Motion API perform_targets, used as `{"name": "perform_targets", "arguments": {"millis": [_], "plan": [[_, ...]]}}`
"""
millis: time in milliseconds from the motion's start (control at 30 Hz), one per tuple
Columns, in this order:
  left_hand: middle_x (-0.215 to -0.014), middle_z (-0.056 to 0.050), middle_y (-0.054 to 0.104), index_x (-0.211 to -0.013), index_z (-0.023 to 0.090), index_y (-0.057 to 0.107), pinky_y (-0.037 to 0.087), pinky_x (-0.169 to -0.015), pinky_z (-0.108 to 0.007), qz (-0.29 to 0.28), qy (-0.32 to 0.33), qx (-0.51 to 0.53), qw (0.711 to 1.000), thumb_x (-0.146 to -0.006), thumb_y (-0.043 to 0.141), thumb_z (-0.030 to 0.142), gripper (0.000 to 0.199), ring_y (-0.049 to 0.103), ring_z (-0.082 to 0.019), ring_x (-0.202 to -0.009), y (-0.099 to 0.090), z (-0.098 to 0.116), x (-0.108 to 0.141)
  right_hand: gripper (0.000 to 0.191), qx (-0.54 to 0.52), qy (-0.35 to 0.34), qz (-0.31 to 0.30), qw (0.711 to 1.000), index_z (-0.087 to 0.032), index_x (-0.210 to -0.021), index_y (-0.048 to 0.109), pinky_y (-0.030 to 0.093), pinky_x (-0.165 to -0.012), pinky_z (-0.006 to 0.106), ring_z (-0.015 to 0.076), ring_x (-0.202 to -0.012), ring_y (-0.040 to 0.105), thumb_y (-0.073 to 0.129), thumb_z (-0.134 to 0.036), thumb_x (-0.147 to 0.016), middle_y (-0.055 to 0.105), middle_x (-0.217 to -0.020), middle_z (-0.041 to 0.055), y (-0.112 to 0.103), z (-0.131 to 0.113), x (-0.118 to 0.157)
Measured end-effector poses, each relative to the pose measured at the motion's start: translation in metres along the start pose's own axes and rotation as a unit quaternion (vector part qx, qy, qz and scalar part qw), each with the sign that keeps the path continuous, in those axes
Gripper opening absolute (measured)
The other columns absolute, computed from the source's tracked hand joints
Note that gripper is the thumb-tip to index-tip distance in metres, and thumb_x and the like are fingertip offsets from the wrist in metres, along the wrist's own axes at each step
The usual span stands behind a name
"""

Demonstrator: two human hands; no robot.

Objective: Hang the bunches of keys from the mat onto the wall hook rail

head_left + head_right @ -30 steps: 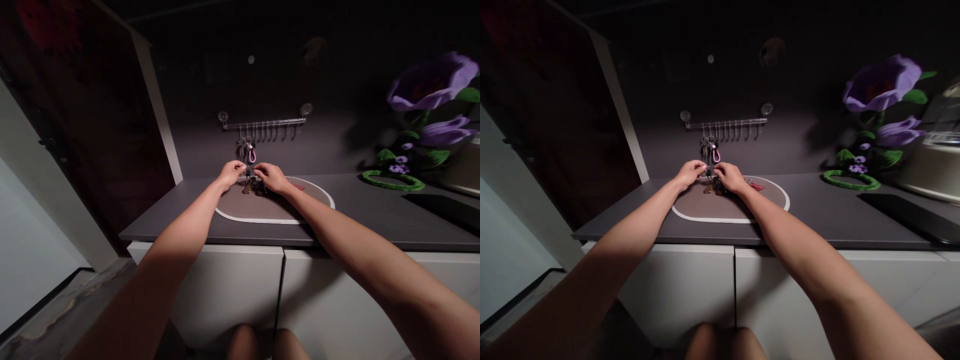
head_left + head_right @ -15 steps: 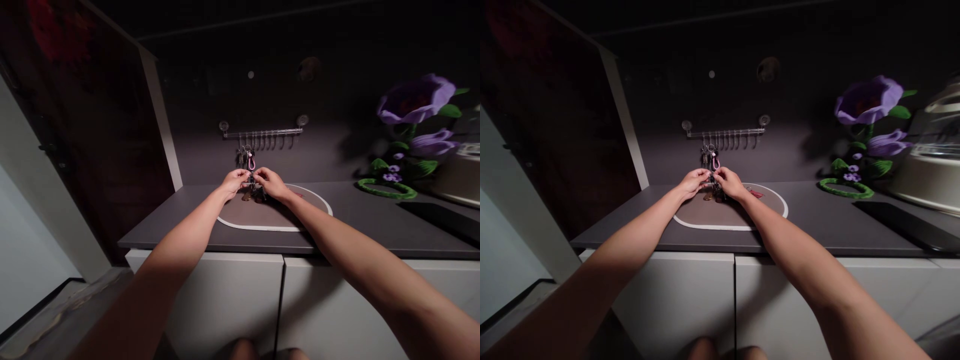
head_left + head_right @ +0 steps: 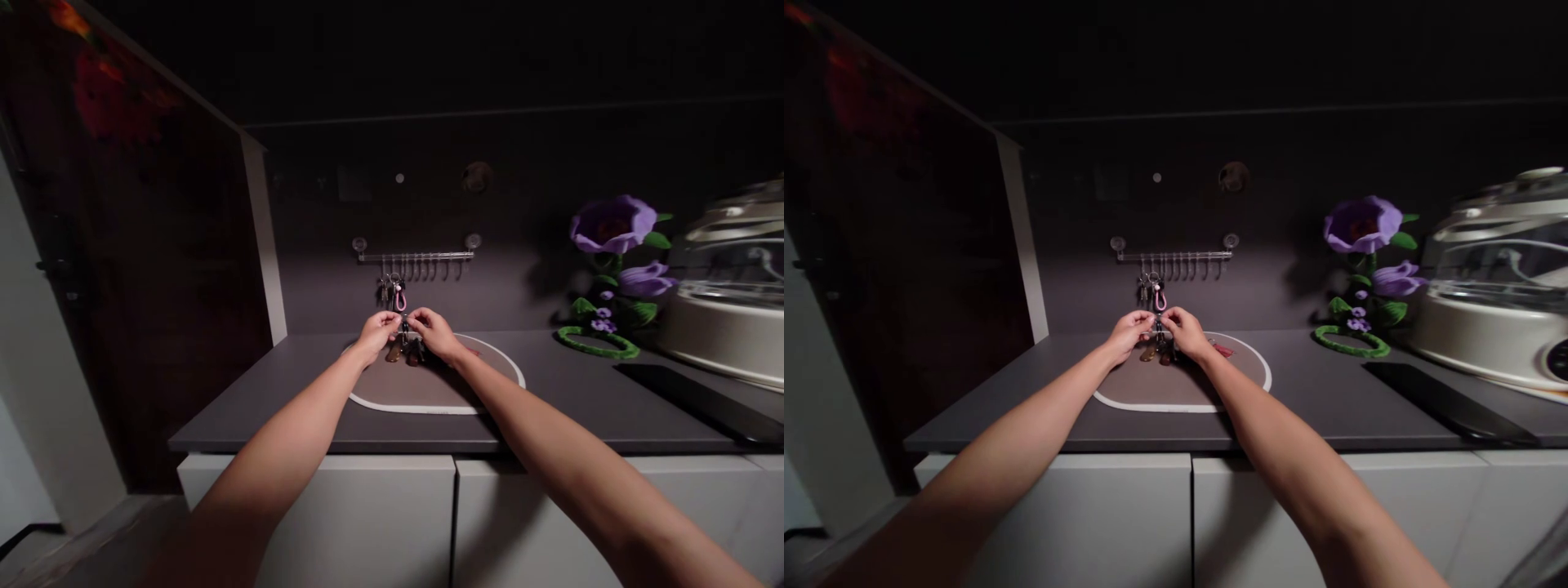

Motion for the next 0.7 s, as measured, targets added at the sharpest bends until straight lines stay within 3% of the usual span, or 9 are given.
{"name": "perform_targets", "arguments": {"millis": [133,333,467,700], "plan": [[-0.071,-0.001,0.060,-0.079,0.014,0.059,0.041,-0.059,-0.021,0.044,0.077,-0.118,0.989,-0.076,0.053,0.028,0.016,0.052,-0.010,-0.064,-0.006,0.006,-0.001,0.023,-0.037,0.011,0.022,0.999,-0.016,-0.078,0.052,0.041,-0.066,0.023,0.0101,-0.067,0.048,0.052,-0.039,-0.072,0.054,-0.072,-0.0007,-0.002,0.002,-0.003],[-0.074,-0.004,0.061,-0.070,0.015,0.059,0.041,-0.070,-0.026,0.074,0.175,-0.316,0.929,-0.080,0.046,0.024,0.019,0.054,-0.013,-0.071,-0.004,0.015,0.003,0.020,-0.120,0.067,0.077,0.988,-0.016,-0.073,0.050,0.044,-0.061,0.023,0.0084,-0.062,0.046,0.054,-0.035,-0.068,0.051,-0.069,-0.0015,-0.012,0.010,-0.024],[-0.075,-0.005,0.061,-0.070,0.016,0.060,0.041,-0.069,-0.026,0.094,0.170,-0.369,0.909,-0.081,0.045,0.024,0.020,0.053,-0.014,-0.071,-0.006,0.010,0.003,0.014,-0.140,0.102,0.111,0.979,-0.016,-0.071,0.050,0.045,-0.057,0.021,0.0085,-0.063,0.048,0.055,-0.029,-0.068,0.052,-0.069,-0.0008,-0.022,0.004,-0.047],[-0.075,-0.005,0.062,-0.070,0.015,0.060,0.041,-0.070,-0.026,0.100,0.149,-0.372,0.911,-0.081,0.045,0.026,0.021,0.054,-0.014,-0.071,-0.008,0.002,0.000,0.005,-0.148,0.155,0.147,0.966,-0.014,-0.067,0.051,0.043,-0.051,0.017,0.0056,-0.054,0.046,0.049,-0.015,-0.071,0.050,-0.060,-0.0009,-0.025,-0.003,-0.078]]}}
Point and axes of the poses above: each hand's wrist, its own x-axis away from the middle knuckle, its own y-axis out of the palm, z = x × y, the point moved 8 cm from there along -x, towards the middle knuckle
